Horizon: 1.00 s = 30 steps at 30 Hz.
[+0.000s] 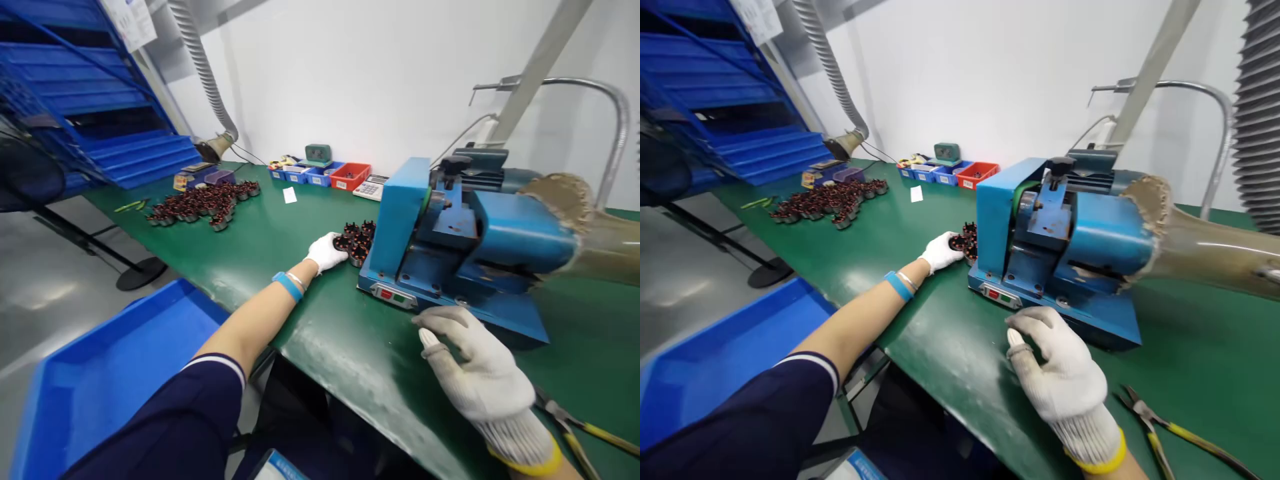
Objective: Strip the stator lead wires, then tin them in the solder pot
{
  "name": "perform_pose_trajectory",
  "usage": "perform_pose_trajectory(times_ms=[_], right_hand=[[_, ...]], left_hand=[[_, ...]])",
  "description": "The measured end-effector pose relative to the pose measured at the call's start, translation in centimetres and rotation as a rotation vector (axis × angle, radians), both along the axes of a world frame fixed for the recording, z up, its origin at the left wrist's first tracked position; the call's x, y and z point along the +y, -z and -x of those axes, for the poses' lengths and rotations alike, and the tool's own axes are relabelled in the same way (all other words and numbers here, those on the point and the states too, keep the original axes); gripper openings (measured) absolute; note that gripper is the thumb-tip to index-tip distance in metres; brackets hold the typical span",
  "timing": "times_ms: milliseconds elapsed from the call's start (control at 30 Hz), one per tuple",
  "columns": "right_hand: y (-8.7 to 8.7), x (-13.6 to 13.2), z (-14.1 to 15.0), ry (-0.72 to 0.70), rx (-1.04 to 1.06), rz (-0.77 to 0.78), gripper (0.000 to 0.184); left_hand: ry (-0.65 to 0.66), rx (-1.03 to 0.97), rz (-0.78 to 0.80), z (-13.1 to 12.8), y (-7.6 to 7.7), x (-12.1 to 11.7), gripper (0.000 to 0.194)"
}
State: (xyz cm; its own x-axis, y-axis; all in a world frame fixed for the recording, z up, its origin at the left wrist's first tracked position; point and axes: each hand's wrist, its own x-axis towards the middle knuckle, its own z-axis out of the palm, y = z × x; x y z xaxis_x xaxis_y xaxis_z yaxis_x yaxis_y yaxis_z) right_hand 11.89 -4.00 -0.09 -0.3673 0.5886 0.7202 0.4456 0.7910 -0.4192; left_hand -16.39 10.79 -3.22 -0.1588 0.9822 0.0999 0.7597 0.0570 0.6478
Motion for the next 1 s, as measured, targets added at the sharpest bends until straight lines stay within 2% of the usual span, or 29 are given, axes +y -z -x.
perform_pose_trajectory(times_ms=[100, 167, 300, 400, 433, 533, 633, 700, 733, 900, 1000], right_hand=[[0.0, -0.1, -0.2, 0.037, 0.012, 0.039, 0.012], [0.0, -0.2, 0.0, 0.054, 0.010, 0.079, 0.014], [0.3, -0.9, 0.8, 0.057, -0.024, 0.192, 0.017], [0.4, -1.3, 1.3, 0.056, -0.008, 0.270, 0.020], [0.4, -1.4, 1.5, 0.055, 0.022, 0.292, 0.023], [0.1, -1.6, 1.5, 0.037, 0.181, 0.322, 0.040], [-0.1, -1.4, 1.3, 0.043, 0.370, 0.295, 0.051], [-0.1, -1.0, 1.1, 0.110, 0.470, 0.316, 0.044], [-0.1, -0.7, 1.0, 0.150, 0.521, 0.336, 0.038], [-0.4, 0.7, 0.0, 0.262, 0.753, 0.349, 0.024], [-1.2, 1.1, -1.3, 0.306, 0.662, 0.323, 0.023]], left_hand=[[-0.068, -0.153, -0.082, 0.3, 0.2, -1.1, 0.049], [-0.119, -0.257, -0.167, 0.6, -0.3, -1.8, 0.049], [-0.161, -0.436, -0.364, 0.0, -3.0, -3.7, 0.059], [-0.034, -0.763, -0.494, -2.6, -5.0, -6.9, 0.075], [0.026, -0.854, -0.462, -3.8, -5.5, -8.3, 0.077], [0.133, -1.064, -0.180, -8.0, -6.4, -12.6, 0.067], [0.224, -1.233, 0.105, -11.6, -6.8, -14.8, 0.063], [0.284, -1.238, 0.197, -13.2, -6.7, -14.9, 0.066], [0.303, -1.205, 0.195, -13.8, -6.6, -14.6, 0.068], [0.380, -0.830, -0.115, -15.7, -5.7, -12.6, 0.068], [0.442, -0.627, -0.184, -16.2, -5.4, -11.7, 0.064]])
